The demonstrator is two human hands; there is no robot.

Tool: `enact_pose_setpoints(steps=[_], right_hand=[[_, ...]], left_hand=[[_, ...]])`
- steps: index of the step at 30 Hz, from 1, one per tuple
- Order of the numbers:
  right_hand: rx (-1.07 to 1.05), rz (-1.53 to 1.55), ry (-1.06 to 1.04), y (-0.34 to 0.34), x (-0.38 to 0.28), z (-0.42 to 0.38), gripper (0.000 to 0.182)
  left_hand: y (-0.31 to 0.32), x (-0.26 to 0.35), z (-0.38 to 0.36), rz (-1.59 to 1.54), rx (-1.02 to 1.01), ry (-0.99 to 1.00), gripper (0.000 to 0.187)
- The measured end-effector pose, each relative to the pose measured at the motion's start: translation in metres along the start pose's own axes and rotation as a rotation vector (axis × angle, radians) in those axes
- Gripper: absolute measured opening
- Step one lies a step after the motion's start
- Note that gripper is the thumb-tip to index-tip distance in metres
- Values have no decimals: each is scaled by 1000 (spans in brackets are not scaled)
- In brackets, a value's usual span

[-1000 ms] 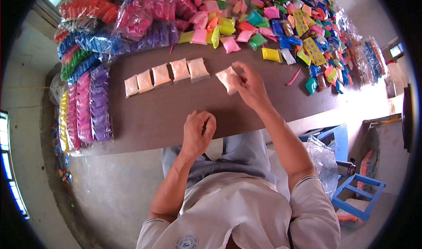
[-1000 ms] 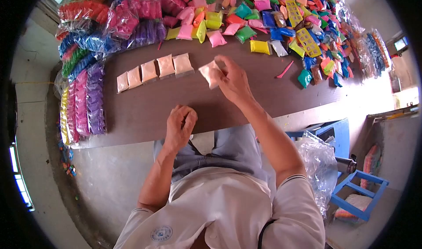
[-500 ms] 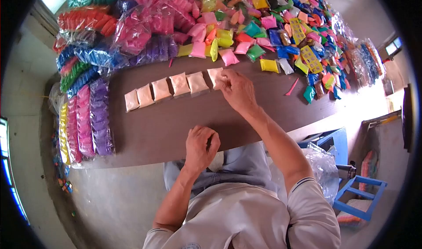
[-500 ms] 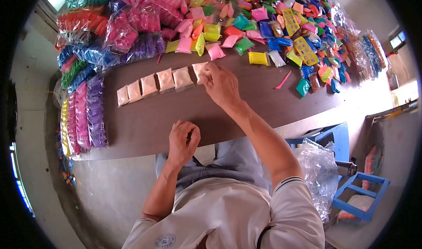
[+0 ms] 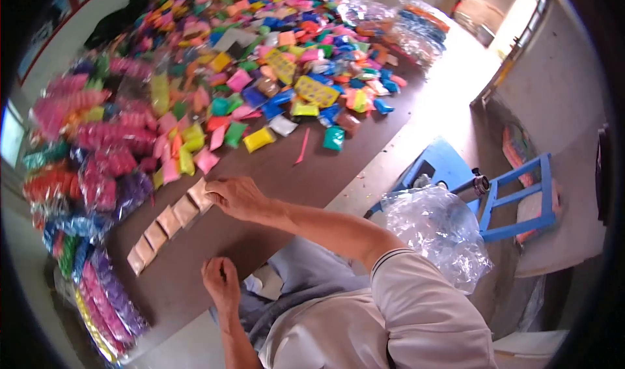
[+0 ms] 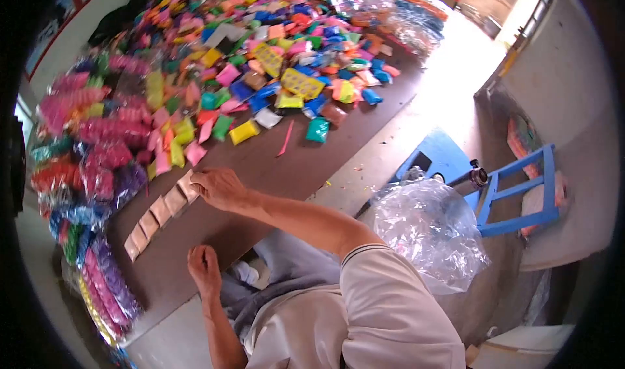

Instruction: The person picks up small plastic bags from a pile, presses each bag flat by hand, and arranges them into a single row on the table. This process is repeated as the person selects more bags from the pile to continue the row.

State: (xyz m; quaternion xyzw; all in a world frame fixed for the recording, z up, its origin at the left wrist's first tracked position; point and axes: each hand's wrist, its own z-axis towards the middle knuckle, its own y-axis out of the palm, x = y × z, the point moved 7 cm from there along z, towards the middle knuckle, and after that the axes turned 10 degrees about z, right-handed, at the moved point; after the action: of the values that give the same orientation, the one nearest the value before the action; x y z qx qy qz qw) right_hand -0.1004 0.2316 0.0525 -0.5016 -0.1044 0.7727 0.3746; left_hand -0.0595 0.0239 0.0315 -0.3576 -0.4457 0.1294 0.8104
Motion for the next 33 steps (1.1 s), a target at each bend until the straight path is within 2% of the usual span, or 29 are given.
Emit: enact_pose_setpoints(steps=[2,4,5,6,7,8,9,10,12,15,16,18,20,22,24,28,30,33], right_hand=[[20,54,27,-30,5,-4,10],[257,-56,24,-101,23,-14,17],[325,-309,178,-138,41,-17,18],[575,-267,100,-183,57,-26,15],[714,-501,125,-221,81,-33,12],[811,-441,150,-258,122,-40,9],[794,-582,278,-295,125,-44,7],[775,-647,219,-329,168,-51,7],[814,-723,427,-382,219,-70,12],[678,-666,735,-433,287,-92,21],[607,-674,822,-442,299,-95,23],[617,-706,777,-448,303,-95,24],[495,-657,792,-444,308,-88,27],[511,-625,834,-445,318,-83,32],[429,-647,887,-443,328,-81,37],[474,-689,891,-442,334,-80,42],[353,-574,981,-441,344,-80,46],[340,-454,1003,-440,351,-83,44]], left_hand=[[3,0,1,-8,-12,1,17],[3,2,0,1,-21,-9,18],[3,3,1,18,-24,-19,19],[4,4,2,33,-25,-28,20],[6,4,2,36,-28,-22,20],[7,0,2,54,-32,-32,21],[8,-3,1,73,-36,-44,21],[10,-5,1,78,-40,-43,21],[12,-6,2,97,-2,16,32],[15,-7,4,141,1,10,36],[15,-8,4,147,4,4,36],[17,-14,5,196,4,-86,27],[17,-13,7,238,19,-89,28],[19,-9,10,276,32,-88,28],[19,-4,12,295,50,-110,31],[20,2,15,330,88,-86,32],[21,2,14,351,71,-94,31],[22,1,14,397,92,-37,31]])
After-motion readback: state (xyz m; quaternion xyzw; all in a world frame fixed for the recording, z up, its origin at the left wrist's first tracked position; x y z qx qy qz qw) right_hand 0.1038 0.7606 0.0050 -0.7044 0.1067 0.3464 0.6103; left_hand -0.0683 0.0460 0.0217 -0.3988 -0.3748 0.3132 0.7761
